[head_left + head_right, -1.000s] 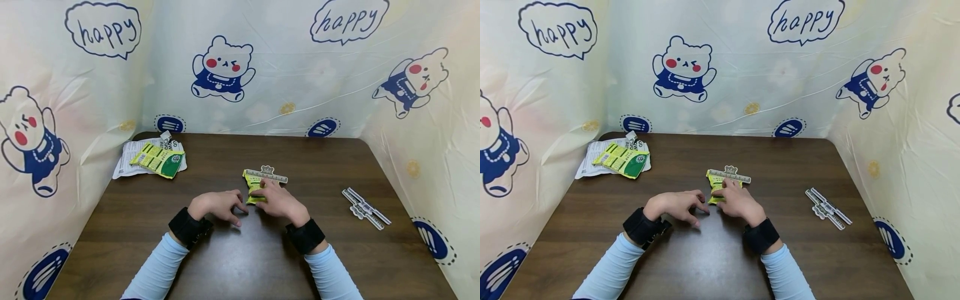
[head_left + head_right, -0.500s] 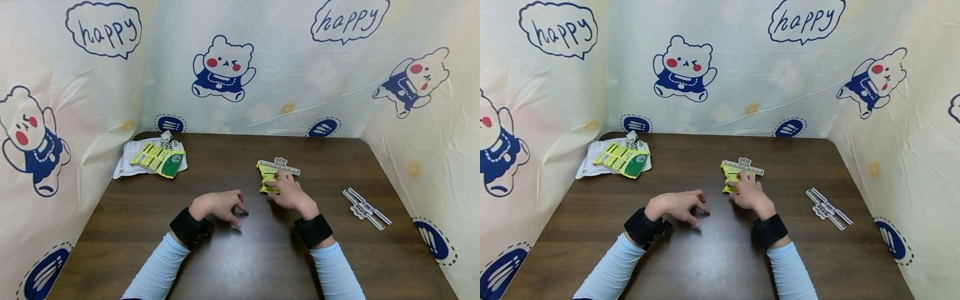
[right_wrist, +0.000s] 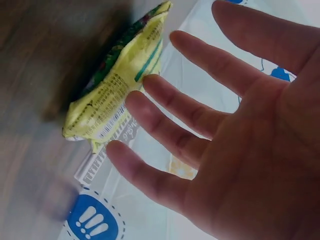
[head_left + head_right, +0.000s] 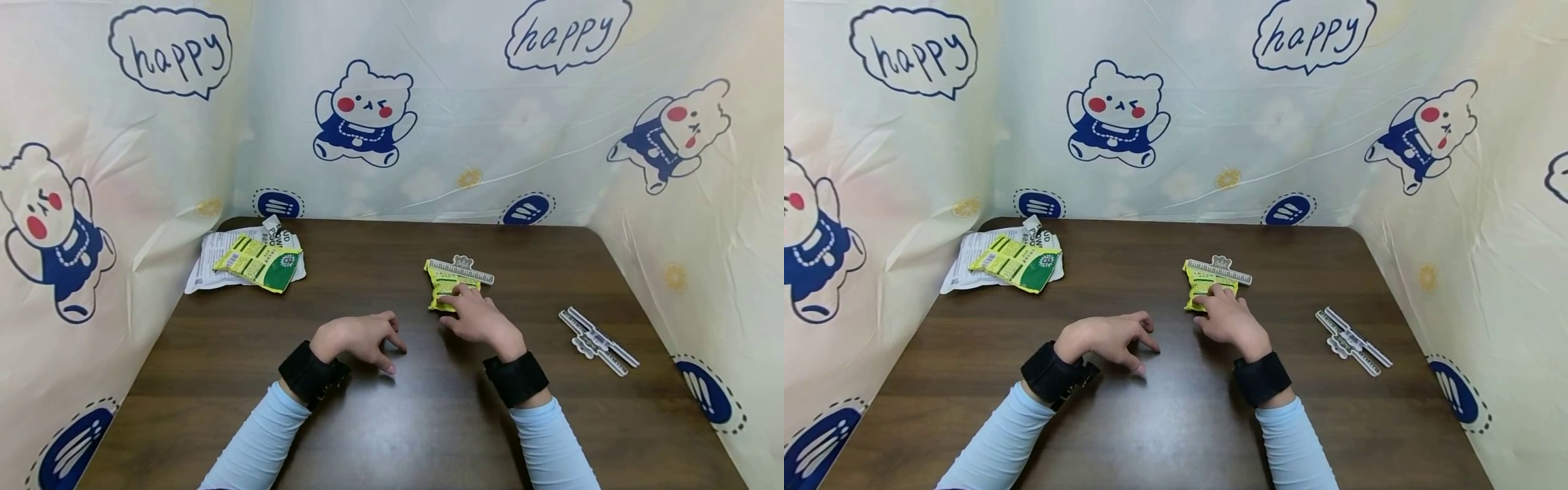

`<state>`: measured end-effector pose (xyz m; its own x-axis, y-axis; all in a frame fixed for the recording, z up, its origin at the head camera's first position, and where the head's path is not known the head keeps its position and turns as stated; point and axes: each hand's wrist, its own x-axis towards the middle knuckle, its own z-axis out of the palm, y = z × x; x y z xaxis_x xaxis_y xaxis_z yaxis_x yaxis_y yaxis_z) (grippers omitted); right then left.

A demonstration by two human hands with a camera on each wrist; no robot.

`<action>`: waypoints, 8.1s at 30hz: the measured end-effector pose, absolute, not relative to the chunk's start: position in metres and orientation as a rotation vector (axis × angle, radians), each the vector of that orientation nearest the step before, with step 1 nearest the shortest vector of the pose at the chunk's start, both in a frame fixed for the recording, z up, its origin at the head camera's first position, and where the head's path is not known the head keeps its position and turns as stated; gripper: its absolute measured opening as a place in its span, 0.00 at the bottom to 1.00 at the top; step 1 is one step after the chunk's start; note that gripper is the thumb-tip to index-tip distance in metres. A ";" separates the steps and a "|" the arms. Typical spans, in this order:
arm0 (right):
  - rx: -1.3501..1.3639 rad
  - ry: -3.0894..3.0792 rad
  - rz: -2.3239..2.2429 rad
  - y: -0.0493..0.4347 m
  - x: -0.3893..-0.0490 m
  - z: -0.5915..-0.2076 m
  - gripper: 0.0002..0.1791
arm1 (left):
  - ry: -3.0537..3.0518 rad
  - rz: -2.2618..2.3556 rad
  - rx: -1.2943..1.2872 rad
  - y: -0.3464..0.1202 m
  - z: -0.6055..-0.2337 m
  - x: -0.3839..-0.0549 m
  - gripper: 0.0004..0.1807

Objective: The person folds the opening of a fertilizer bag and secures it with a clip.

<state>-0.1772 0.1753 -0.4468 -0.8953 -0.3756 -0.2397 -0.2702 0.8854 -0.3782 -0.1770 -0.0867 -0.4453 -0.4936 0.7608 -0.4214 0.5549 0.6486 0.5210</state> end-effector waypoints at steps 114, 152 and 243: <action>-0.212 2.678 -0.385 0.171 -0.197 -0.470 0.42 | 2.226 0.407 1.015 -0.085 -0.444 -0.175 0.24; -0.191 2.660 -0.400 0.172 -0.196 -0.471 0.42 | 2.873 0.749 -0.298 -0.279 -0.472 -0.244 0.33; -0.209 2.651 -0.389 0.174 -0.197 -0.474 0.42 | 2.886 0.540 0.270 -0.132 -0.486 -0.225 0.43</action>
<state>-0.1967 0.1735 -0.4741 -0.8873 -0.2090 -0.4111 -0.0822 0.9488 -0.3050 -0.2251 -0.1325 -0.4857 -0.9648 0.2125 -0.1549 0.1421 0.9169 0.3729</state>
